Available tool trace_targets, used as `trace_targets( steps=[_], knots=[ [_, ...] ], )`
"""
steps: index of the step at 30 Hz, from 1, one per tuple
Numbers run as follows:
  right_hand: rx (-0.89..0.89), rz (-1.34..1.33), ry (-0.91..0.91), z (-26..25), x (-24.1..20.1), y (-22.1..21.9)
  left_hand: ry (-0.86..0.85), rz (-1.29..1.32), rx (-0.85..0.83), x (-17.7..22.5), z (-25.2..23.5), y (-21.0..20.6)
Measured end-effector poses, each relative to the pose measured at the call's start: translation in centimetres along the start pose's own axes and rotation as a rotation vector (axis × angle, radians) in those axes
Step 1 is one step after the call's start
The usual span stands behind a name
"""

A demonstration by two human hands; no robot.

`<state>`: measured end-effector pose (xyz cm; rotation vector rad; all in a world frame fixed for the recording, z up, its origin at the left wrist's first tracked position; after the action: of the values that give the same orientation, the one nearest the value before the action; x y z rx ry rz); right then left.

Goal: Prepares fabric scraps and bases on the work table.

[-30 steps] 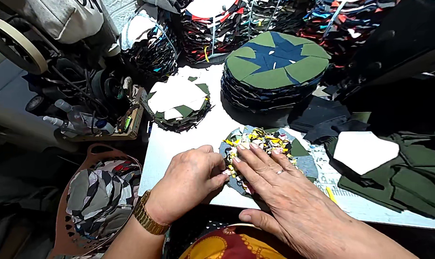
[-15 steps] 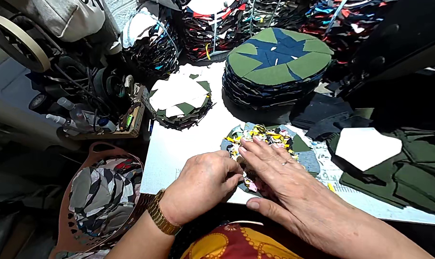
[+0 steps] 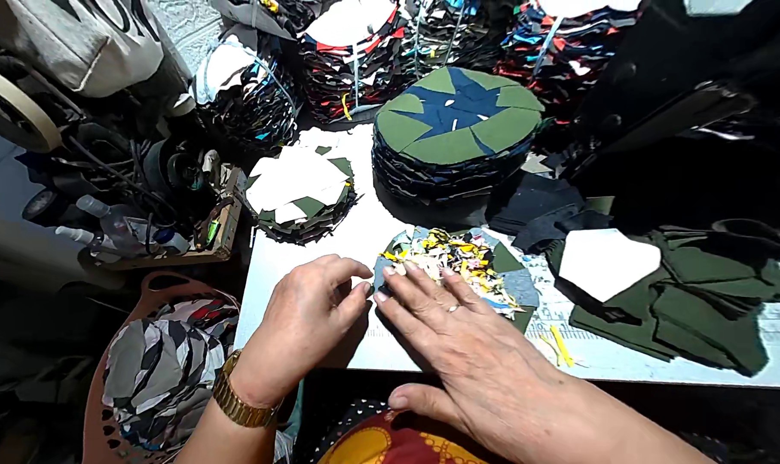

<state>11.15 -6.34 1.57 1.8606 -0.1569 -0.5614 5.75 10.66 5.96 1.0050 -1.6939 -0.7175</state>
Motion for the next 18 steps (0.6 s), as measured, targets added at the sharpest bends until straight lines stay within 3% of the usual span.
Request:
trace_targets(
  steps=[3, 7, 13, 18],
  knots=[
    [-0.045, 0.033, 0.002, 0.1, -0.1, -1.1, -0.03, 0.001, 0.052, 0.2, -0.1, 0.1],
    [-0.007, -0.075, -0.025, -0.3, 0.8, 0.9, -0.094, 0.001, 0.13, 0.7, -0.3, 0.7],
    [0.029, 0.038, -0.176, -0.3, 3.6, 0.5, -0.178, 0.092, 0.172, 2.0, -0.9, 0.1],
    [-0.027, -0.07, -0.228, -0.5, 2.1, 0.9, -0.462, 0.392, 0.113, 9.2, -1.1, 1.4]
  ],
)
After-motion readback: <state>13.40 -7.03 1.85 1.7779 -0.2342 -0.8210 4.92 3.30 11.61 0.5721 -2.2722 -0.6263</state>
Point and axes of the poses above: each hand's wrist, its own z-axis away from the middle knuckle, its own y-axis out of the back of the hand, x = y × z, the point moved 6 cm from there along -z, towards the middle knuckle, and after that the axes turned 12 degrees about -y, right-handed, at the moved point
